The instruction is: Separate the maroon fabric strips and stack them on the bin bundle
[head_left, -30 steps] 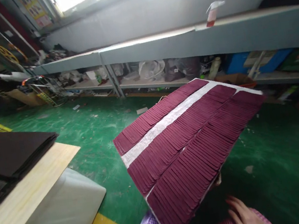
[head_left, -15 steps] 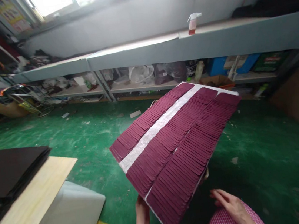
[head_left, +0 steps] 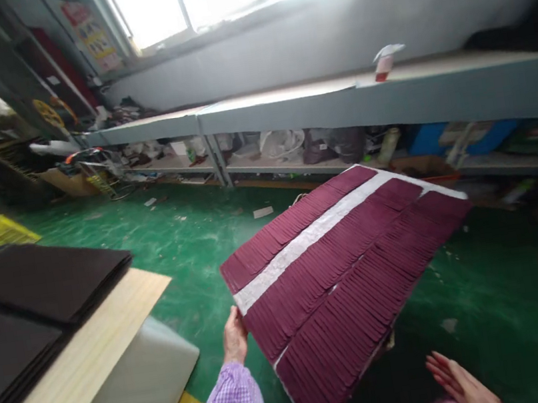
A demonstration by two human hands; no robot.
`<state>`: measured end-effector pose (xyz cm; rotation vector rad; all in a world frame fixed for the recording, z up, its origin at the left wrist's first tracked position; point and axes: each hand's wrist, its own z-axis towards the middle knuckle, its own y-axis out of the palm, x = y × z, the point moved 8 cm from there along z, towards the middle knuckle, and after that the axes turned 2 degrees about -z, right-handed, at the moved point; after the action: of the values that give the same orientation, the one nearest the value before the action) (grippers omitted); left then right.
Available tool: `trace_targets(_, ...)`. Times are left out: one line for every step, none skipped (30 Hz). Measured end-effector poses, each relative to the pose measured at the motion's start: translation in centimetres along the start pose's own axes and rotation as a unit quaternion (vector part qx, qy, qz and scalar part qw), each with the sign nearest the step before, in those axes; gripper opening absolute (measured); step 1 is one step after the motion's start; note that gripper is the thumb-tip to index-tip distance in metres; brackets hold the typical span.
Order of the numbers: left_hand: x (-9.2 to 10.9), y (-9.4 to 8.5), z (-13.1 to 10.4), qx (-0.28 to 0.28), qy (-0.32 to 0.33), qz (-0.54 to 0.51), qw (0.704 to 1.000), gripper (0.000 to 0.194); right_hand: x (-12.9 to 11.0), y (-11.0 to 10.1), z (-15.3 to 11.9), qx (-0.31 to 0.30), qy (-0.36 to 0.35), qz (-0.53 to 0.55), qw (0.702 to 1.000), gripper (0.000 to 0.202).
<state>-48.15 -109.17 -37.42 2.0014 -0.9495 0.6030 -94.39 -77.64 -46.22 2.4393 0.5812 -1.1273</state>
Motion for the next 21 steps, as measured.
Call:
trace_targets(0.1, 0.3, 0.2, 0.008, 0.000, 0.007, 1.000, 0.027, -0.7, 0.5, 0.6, 0.001, -0.015, 0.025, 1.000, 0.074)
trace_targets(0.2, 0.4, 0.5, 0.022, 0.000, 0.013, 1.000, 0.029, -1.5, 1.0, 1.4, 0.004, -0.033, 0.052, 0.998, 0.075)
trace_targets(0.2, 0.6, 0.8, 0.032, -0.001, 0.020, 0.999, 0.032, -2.1, 1.6, 2.4, 0.010, -0.048, 0.076, 0.996, 0.075)
trace_targets(0.3, 0.7, 1.1, 0.043, -0.002, 0.029, 0.999, 0.035, -2.5, 2.1, 3.5, 0.021, -0.056, 0.096, 0.994, 0.075)
trace_targets(0.3, 0.7, 1.3, 0.057, -0.003, 0.037, 0.998, 0.037, -2.9, 2.7, 4.6, 0.028, -0.064, 0.115, 0.991, 0.076)
trace_targets(0.3, 0.7, 1.5, 0.069, -0.002, 0.046, 0.997, 0.040, -3.3, 3.5, 5.6, 0.030, -0.076, 0.136, 0.987, 0.077)
trace_targets(0.4, 0.6, 1.6, 0.078, -0.003, 0.053, 0.996, 0.041, -3.7, 4.3, 6.5, 0.028, -0.089, 0.157, 0.983, 0.078)
trace_targets(0.4, 0.6, 1.6, 0.084, -0.003, 0.060, 0.995, 0.039, -4.1, 5.3, 7.1, 0.020, -0.100, 0.177, 0.979, 0.078)
trace_targets(0.4, 0.5, 1.6, 0.089, -0.003, 0.065, 0.994, 0.034, -4.7, 6.3, 7.5, 0.006, -0.109, 0.193, 0.975, 0.077)
trace_targets(0.4, 0.4, 1.6, 0.094, -0.002, 0.069, 0.993, 0.029, -5.3, 7.3, 7.6, -0.015, -0.118, 0.208, 0.971, 0.075)
trace_targets(0.4, 0.3, 1.6, 0.097, 0.000, 0.073, 0.993, 0.024, -6.0, 8.3, 7.6, -0.041, -0.126, 0.220, 0.966, 0.072)
trace_targets(0.3, 0.2, 1.7, 0.100, 0.003, 0.076, 0.992, 0.020, -6.8, 9.1, 7.5, -0.066, -0.135, 0.231, 0.961, 0.068)
trace_targets(0.3, 0.1, 1.8, 0.101, 0.008, 0.079, 0.992, 0.018, -7.7, 9.7, 7.3, -0.089, -0.144, 0.239, 0.956, 0.065)
trace_targets(0.3, 0.1, 2.0, 0.101, 0.013, 0.082, 0.991, 0.017, -8.5, 10.1, 7.1, -0.107, -0.149, 0.244, 0.952, 0.062)
trace_targets(0.2, 0.0, 2.1, 0.100, 0.019, 0.085, 0.991, 0.016, -9.1, 10.3, 6.9, -0.121, -0.150, 0.246, 0.950, 0.061)
trace_targets(0.1, -0.1, 2.2, 0.098, 0.026, 0.089, 0.991, 0.014, -9.6, 10.5, 6.7, -0.132, -0.149, 0.246, 0.949, 0.060)
trace_targets(0.0, -0.3, 2.3, 0.096, 0.032, 0.095, 0.990, 0.012, -10.0, 10.5, 6.5, -0.141, -0.147, 0.245, 0.948, 0.060)
trace_targets(-0.2, -0.7, 2.2, 0.097, 0.039, 0.102, 0.989, 0.011, -10.2, 10.5, 6.4, -0.148, -0.146, 0.244, 0.947, 0.061)
trace_targets(-0.4, -1.2, 2.0, 0.098, 0.048, 0.112, 0.988, 0.011, -10.4, 10.5, 6.2, -0.153, -0.144, 0.244, 0.947, 0.062)
trace_targets(-0.7, -1.8, 1.6, 0.102, 0.057, 0.123, 0.986, 0.012, -10.4, 10.5, 6.1, -0.156, -0.143, 0.246, 0.946, 0.062)
trace_targets(-0.9, -2.6, 1.2, 0.107, 0.067, 0.137, 0.982, 0.015, -10.4, 10.5, 6.0, -0.157, -0.142, 0.248, 0.945, 0.062)
